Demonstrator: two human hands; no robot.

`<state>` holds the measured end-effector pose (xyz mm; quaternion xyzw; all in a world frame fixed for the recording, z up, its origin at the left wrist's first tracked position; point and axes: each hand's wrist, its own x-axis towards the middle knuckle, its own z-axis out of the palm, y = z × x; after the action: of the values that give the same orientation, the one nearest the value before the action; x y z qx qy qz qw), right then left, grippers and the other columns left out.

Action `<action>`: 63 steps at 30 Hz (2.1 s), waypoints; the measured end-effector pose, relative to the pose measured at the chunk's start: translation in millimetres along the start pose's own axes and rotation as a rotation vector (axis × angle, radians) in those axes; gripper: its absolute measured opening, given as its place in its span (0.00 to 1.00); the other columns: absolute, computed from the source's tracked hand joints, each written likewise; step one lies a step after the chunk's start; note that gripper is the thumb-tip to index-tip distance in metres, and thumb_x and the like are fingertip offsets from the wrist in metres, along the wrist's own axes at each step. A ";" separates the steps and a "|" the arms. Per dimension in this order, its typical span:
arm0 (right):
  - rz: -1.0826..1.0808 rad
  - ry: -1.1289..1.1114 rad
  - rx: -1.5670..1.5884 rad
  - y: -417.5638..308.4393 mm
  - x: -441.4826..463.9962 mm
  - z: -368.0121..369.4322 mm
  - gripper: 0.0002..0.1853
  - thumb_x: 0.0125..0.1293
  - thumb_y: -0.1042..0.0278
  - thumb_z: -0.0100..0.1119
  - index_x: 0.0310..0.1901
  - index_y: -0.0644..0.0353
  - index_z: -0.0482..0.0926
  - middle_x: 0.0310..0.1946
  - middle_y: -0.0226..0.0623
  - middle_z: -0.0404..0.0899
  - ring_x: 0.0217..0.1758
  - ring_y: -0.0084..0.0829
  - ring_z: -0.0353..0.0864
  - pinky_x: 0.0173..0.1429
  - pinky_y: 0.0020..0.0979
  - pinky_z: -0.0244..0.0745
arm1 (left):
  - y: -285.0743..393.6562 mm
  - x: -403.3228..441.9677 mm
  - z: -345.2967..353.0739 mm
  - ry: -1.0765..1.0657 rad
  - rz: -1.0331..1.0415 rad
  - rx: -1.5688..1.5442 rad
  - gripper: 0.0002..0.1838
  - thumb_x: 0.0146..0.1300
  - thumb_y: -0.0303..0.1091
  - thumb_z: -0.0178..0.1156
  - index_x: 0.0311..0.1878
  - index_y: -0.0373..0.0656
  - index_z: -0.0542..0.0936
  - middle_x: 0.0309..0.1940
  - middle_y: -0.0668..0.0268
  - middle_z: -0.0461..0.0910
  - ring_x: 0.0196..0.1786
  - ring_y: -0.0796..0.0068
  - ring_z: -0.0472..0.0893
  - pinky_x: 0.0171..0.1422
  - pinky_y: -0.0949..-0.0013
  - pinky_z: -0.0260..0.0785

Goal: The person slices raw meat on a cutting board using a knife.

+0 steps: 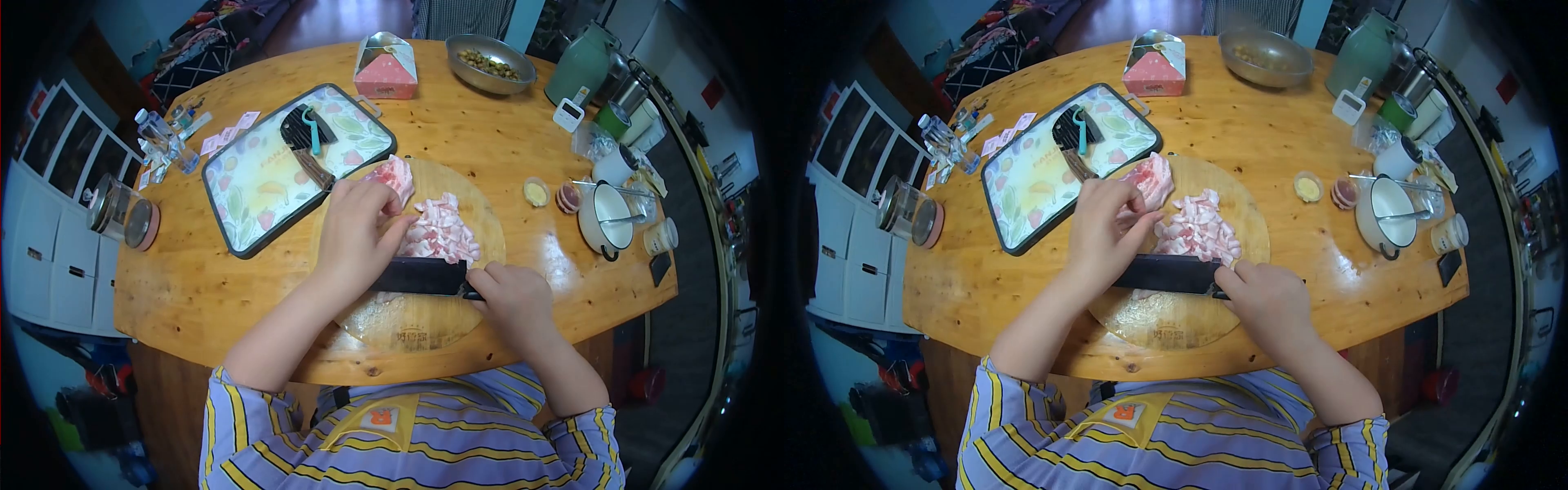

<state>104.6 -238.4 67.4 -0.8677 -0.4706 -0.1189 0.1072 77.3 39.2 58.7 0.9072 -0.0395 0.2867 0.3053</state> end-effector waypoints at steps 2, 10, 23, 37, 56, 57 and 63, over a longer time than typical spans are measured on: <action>0.005 -0.006 -0.009 1.4 0.8 0.0 0.16 0.55 0.64 0.75 0.43 0.47 0.79 0.32 0.29 0.76 0.34 0.34 0.85 0.36 0.40 0.79 | 9.6 -6.2 -8.7 -0.013 0.000 -0.096 0.20 0.54 0.38 0.86 0.36 0.45 0.80 0.40 0.61 0.82 0.51 0.53 0.77 0.58 0.57 0.71; -0.085 0.028 -0.037 -10.4 11.3 3.0 0.08 0.64 0.65 0.68 0.44 0.47 0.80 0.31 0.29 0.76 0.34 0.33 0.85 0.36 0.39 0.79 | 1.0 -10.7 21.1 -0.226 0.051 0.008 0.21 0.56 0.41 0.85 0.37 0.44 0.80 0.41 0.59 0.79 0.54 0.49 0.76 0.61 0.51 0.72; 0.333 -0.143 0.393 5.8 3.9 -19.8 0.16 0.72 0.52 0.76 0.49 0.53 0.84 0.38 0.41 0.89 0.41 0.48 0.91 0.43 0.46 0.83 | 20.2 -80.2 -19.3 0.093 0.098 -0.079 0.11 0.63 0.26 0.78 0.47 0.43 0.88 0.44 0.61 0.87 0.45 0.55 0.85 0.52 0.59 0.81; 0.065 -0.338 0.263 23.5 -5.7 -33.2 0.13 0.77 0.50 0.69 0.49 0.49 0.84 0.32 0.38 0.84 0.35 0.48 0.88 0.40 0.49 0.82 | 14.7 -125.6 15.1 -0.071 0.076 0.037 0.18 0.61 0.24 0.67 0.55 0.37 0.90 0.49 0.60 0.88 0.50 0.57 0.86 0.55 0.57 0.82; -0.004 -0.500 0.256 2.6 34.9 -14.3 0.11 0.82 0.50 0.61 0.49 0.48 0.80 0.31 0.42 0.85 0.36 0.52 0.89 0.39 0.53 0.82 | 17.2 -125.3 15.1 -0.065 0.007 0.009 0.15 0.60 0.21 0.72 0.51 0.42 0.92 0.46 0.61 0.91 0.48 0.58 0.90 0.53 0.60 0.84; -0.001 -0.500 0.304 -2.8 40.0 -3.4 0.12 0.82 0.50 0.61 0.49 0.49 0.80 0.32 0.43 0.85 0.37 0.52 0.89 0.40 0.53 0.82 | 17.5 -125.2 15.0 -0.062 0.004 0.010 0.15 0.61 0.21 0.72 0.51 0.42 0.92 0.46 0.61 0.91 0.48 0.59 0.90 0.53 0.60 0.84; -0.036 -0.446 0.422 -17.9 50.0 28.2 0.13 0.84 0.52 0.58 0.47 0.53 0.79 0.34 0.46 0.87 0.40 0.54 0.90 0.43 0.54 0.82 | 16.0 -126.0 14.4 -0.056 0.003 -0.005 0.14 0.61 0.20 0.74 0.50 0.42 0.92 0.46 0.61 0.91 0.47 0.59 0.90 0.52 0.60 0.84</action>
<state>119.0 -180.9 57.3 -0.8226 -0.5119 0.1732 0.1770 -24.4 4.9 -10.8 0.9140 -0.0502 0.2618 0.3058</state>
